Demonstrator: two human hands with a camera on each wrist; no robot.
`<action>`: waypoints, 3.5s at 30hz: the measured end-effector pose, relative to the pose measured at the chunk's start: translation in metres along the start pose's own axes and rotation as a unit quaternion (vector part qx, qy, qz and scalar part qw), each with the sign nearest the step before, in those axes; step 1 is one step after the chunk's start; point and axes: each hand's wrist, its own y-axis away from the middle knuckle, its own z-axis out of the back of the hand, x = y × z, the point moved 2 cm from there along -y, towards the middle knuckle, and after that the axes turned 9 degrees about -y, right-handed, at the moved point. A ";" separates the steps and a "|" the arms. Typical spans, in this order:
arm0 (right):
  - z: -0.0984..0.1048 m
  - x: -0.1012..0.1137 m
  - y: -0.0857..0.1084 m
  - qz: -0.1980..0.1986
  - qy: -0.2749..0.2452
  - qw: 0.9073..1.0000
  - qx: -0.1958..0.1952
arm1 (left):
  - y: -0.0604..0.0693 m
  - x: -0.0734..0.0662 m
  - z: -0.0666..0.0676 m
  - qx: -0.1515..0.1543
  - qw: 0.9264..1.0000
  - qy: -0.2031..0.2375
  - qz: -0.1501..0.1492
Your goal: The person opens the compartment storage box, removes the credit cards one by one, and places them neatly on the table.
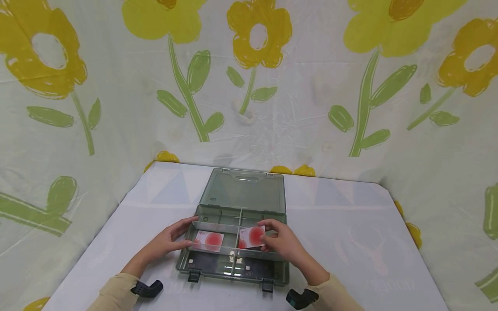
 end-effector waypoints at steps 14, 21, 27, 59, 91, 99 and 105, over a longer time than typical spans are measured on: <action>0.012 -0.002 0.007 -0.004 -0.009 1.000 -0.012 | 0.000 0.000 -0.001 -0.002 1.000 -0.007 0.002; 0.022 -0.004 0.011 0.008 -0.003 1.000 -0.015 | -0.001 0.000 -0.001 0.000 1.000 -0.006 0.003; 0.030 -0.005 0.014 0.009 0.012 1.000 -0.026 | -0.001 0.000 0.001 0.001 1.000 -0.002 -0.006; 0.076 -0.007 0.032 -0.003 0.046 0.991 -0.126 | 0.000 0.001 0.000 -0.002 1.000 0.000 -0.008; 0.133 -0.038 0.044 -0.076 0.110 0.972 -0.195 | 0.000 0.000 -0.001 -0.003 1.000 -0.009 0.000; 0.140 -0.050 0.043 -0.088 0.131 0.971 -0.179 | 0.000 0.001 -0.001 -0.003 1.000 -0.004 -0.002; 0.143 -0.055 0.041 -0.102 0.164 0.963 -0.187 | 0.000 0.000 0.000 -0.002 1.000 0.000 0.007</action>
